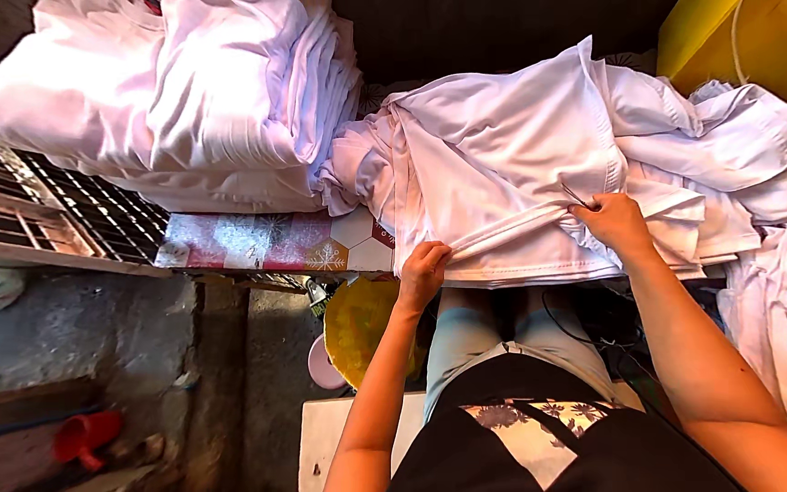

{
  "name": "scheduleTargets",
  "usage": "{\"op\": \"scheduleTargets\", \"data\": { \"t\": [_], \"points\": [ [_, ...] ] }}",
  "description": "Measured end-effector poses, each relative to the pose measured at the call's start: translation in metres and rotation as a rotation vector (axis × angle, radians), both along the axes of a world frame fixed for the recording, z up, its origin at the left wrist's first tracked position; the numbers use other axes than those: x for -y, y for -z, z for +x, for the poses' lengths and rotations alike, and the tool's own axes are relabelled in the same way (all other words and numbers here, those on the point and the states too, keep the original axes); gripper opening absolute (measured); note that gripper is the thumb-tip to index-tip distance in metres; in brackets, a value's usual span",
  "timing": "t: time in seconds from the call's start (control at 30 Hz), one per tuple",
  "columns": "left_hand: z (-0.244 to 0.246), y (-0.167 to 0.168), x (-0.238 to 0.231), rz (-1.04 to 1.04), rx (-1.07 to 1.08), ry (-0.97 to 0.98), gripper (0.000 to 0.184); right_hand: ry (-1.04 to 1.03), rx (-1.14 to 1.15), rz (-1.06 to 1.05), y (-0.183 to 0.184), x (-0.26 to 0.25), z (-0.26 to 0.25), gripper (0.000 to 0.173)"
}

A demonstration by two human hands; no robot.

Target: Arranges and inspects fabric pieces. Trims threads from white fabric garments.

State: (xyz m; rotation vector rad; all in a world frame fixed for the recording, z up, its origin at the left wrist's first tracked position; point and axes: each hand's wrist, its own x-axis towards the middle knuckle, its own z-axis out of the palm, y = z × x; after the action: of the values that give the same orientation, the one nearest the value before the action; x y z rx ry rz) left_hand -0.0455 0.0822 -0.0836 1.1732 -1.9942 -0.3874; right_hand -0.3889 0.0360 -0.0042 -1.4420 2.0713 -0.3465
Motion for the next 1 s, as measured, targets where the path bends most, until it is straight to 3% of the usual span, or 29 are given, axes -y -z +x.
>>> {"op": "scheduleTargets", "data": {
  "t": [0.33, 0.53, 0.6, 0.67, 0.73, 0.83, 0.87, 0.93, 1.0],
  "points": [
    [-0.008, 0.026, -0.002, -0.129, 0.137, -0.015, 0.009, -0.001, -0.03, -0.052, 0.008, -0.006, 0.0, 0.043],
    [0.002, 0.007, -0.049, 0.072, -0.115, -0.318, 0.016, 0.01, -0.029, -0.079, 0.01, -0.008, -0.001, 0.041],
    [0.024, 0.001, -0.069, 0.155, 0.01, -0.392, 0.018, 0.016, -0.02, -0.079, 0.012, -0.008, 0.0, 0.041],
    [0.043, -0.013, -0.082, 0.364, 0.242, -0.455, 0.022, 0.019, -0.001, -0.098, 0.013, -0.009, -0.001, 0.04],
    [0.045, -0.022, -0.083, 0.434, 0.239, -0.5, 0.035, 0.001, 0.057, -0.206, 0.016, -0.016, -0.002, 0.034],
    [0.019, -0.02, -0.066, 0.396, 0.034, -0.424, 0.058, -0.169, 0.092, -0.599, 0.026, -0.034, -0.01, 0.02],
    [0.008, -0.013, -0.058, 0.354, 0.007, -0.382, 0.054, -0.236, 0.047, -0.721, 0.024, -0.038, -0.015, 0.02],
    [-0.005, 0.006, -0.046, 0.192, 0.011, -0.327, 0.026, -0.261, -0.088, -0.771, 0.013, -0.045, -0.031, 0.021],
    [-0.007, 0.016, -0.046, 0.084, 0.047, -0.246, 0.01, -0.137, -0.203, -0.54, 0.002, -0.048, -0.048, 0.02]
  ]
}}
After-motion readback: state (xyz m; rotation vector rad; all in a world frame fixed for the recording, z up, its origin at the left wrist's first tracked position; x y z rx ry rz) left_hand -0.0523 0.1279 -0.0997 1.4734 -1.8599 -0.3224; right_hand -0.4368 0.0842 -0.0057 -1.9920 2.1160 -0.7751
